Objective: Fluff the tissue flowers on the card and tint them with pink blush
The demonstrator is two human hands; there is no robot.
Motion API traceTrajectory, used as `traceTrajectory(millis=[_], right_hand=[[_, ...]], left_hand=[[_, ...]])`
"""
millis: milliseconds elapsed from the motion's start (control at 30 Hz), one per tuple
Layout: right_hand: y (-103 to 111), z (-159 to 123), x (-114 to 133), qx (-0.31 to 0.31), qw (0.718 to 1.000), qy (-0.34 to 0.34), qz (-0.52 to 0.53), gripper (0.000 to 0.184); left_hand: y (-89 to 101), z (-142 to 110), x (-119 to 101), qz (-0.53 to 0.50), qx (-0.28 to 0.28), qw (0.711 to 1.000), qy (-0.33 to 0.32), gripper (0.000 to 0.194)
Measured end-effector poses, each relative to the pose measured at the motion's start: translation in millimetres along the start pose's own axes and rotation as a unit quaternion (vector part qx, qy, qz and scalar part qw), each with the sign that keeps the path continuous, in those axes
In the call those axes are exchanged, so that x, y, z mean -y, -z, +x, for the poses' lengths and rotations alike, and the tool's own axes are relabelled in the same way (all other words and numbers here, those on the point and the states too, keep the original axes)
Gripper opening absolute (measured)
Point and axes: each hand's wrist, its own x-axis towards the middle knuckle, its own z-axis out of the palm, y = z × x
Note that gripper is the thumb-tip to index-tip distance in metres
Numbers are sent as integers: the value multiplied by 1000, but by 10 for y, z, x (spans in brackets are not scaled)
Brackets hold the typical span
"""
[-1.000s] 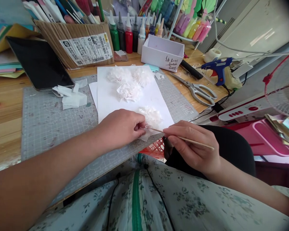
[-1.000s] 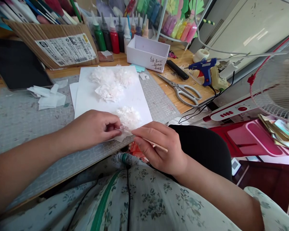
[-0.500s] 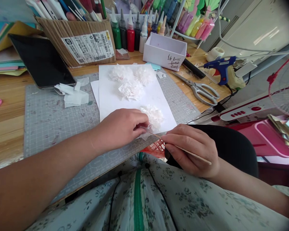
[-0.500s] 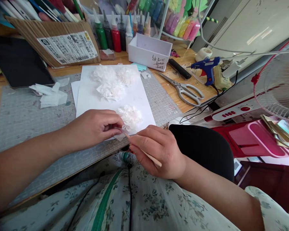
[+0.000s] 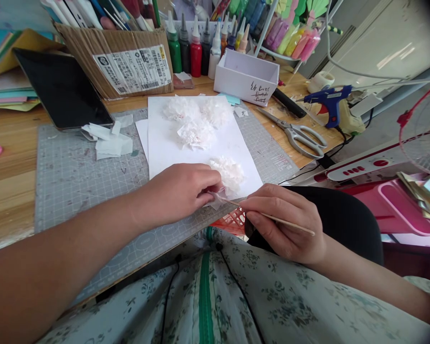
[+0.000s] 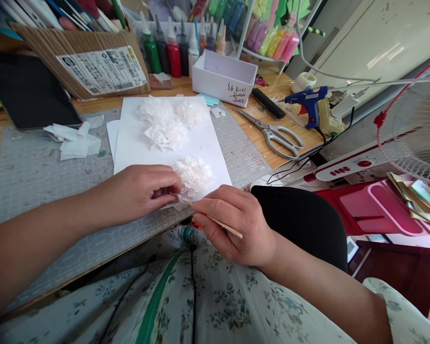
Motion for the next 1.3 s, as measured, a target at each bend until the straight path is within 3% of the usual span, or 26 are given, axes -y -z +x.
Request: traceTrajectory(millis=[200,500,900,1300], right_hand=[[-3,4,-17,-24,998,47,-26,17],[24,0,10,-9,994,92,-59,15],[5,-7,7,-30,999,-25,-7,17],[-52,17,-13,-25,999,-28,4,14]], left_hand=[[4,0,16,-10,-4,1000,7,2],[27,1,30,-32,0,999,3,4],[17,5,43,-25,-4,1000,-11,6],[11,0,40,-26,-9,1000,-8,6]])
